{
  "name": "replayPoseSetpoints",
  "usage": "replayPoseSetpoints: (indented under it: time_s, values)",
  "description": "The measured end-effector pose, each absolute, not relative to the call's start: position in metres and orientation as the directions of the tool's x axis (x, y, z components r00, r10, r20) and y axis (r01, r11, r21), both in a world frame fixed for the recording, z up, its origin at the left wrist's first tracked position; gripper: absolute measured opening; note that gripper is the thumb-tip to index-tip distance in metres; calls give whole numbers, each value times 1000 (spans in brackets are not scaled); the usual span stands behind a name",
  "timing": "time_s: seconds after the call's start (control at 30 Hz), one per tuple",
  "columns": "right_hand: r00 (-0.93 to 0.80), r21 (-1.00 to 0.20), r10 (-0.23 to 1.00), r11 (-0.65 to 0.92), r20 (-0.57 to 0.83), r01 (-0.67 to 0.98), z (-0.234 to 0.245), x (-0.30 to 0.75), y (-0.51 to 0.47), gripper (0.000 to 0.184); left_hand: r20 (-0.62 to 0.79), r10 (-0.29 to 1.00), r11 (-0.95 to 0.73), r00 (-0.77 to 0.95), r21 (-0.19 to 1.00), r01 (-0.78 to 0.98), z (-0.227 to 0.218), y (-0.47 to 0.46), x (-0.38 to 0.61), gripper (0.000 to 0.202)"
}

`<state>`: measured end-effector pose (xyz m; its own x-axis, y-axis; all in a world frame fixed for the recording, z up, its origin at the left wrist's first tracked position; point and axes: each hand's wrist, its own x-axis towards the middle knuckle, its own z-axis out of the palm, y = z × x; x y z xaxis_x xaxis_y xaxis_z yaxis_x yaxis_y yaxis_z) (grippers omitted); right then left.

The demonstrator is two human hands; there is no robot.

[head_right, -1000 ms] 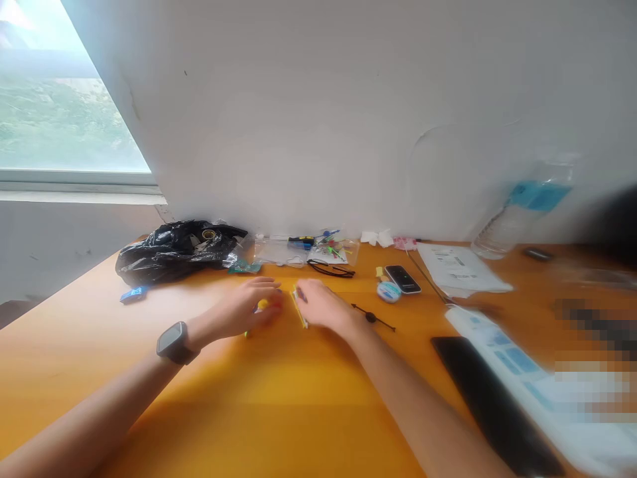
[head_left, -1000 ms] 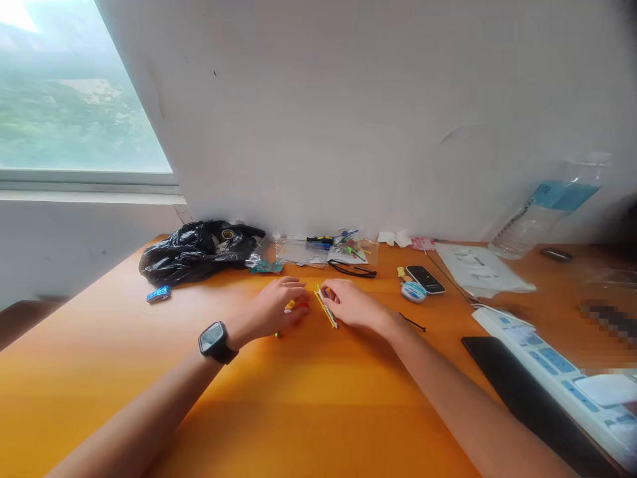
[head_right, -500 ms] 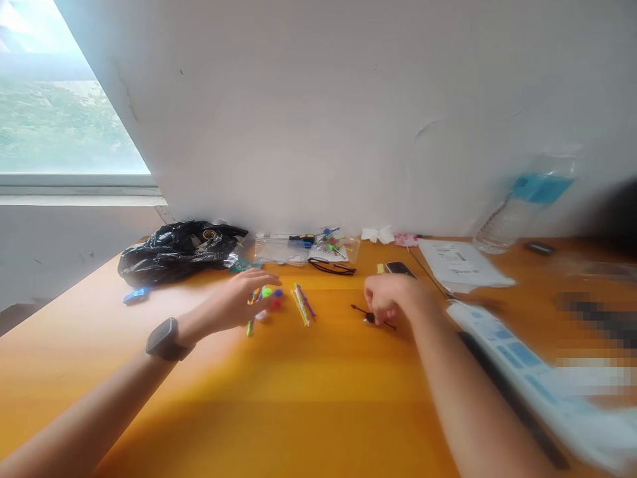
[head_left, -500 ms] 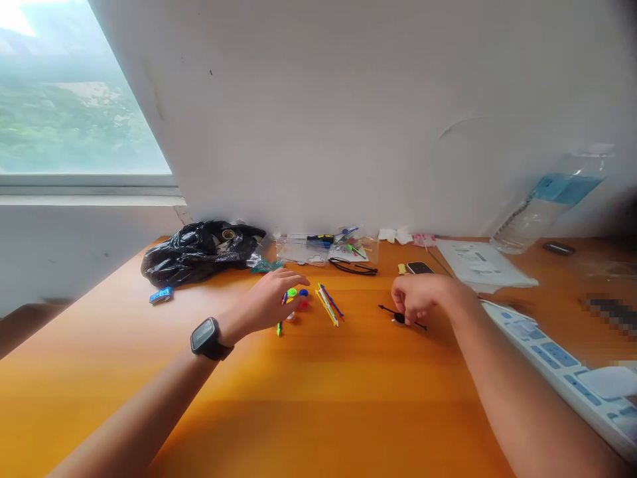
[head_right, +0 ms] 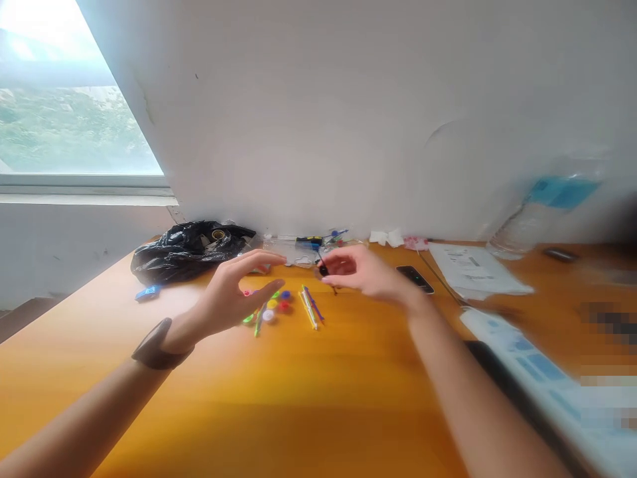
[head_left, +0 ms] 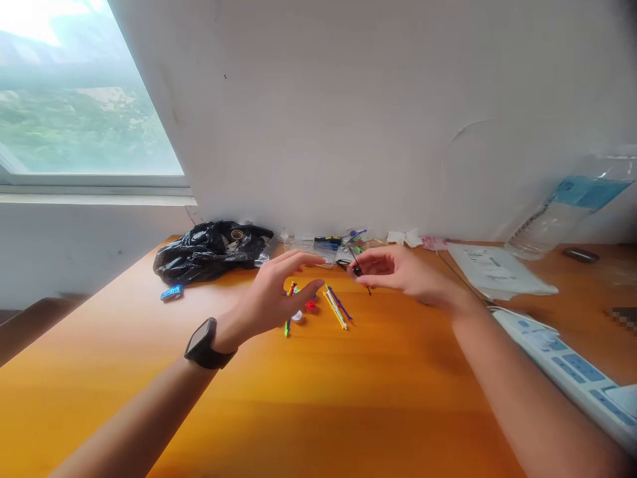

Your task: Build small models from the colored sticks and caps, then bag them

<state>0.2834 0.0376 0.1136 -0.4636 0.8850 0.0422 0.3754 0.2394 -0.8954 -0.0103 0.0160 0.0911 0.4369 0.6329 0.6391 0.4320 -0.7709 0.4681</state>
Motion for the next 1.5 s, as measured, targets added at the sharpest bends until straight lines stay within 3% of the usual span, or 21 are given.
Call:
replayPoseSetpoints:
  time_s: [0.17,0.4,0.57,0.9,1.13,1.27,1.37,1.5]
  values:
    - [-448,-982,882,184,145,45,108,231,22,43,718,547,-834,430,422,356,98,6,-2,16]
    - [-446,-990,887,72,118,-120,101,216,16,34,730,534,-841,427,408,355,102,8,-6,10]
    - [-393,-993,916,40,83,-115,107,214,12,15,734,532,-843,422,415,341,102,5,-4,21]
    - [-477,-995,874,56,89,-83,107,209,9,11,692,532,-847,488,437,304,102,2,-4,15]
    - [-531,-992,847,57,-10,110,94,211,14,12,573,649,-748,501,601,282,92,9,-4,7]
    - [-410,-915,910,111,-63,387,71,227,35,12,392,727,-628,564,712,315,89,10,-8,8]
    - [-269,-708,961,145,-66,691,55,236,49,13,325,671,-676,666,637,371,83,7,-2,7]
    - [-238,-592,952,82,-191,802,43,238,51,25,282,558,-773,780,519,365,62,8,7,12]
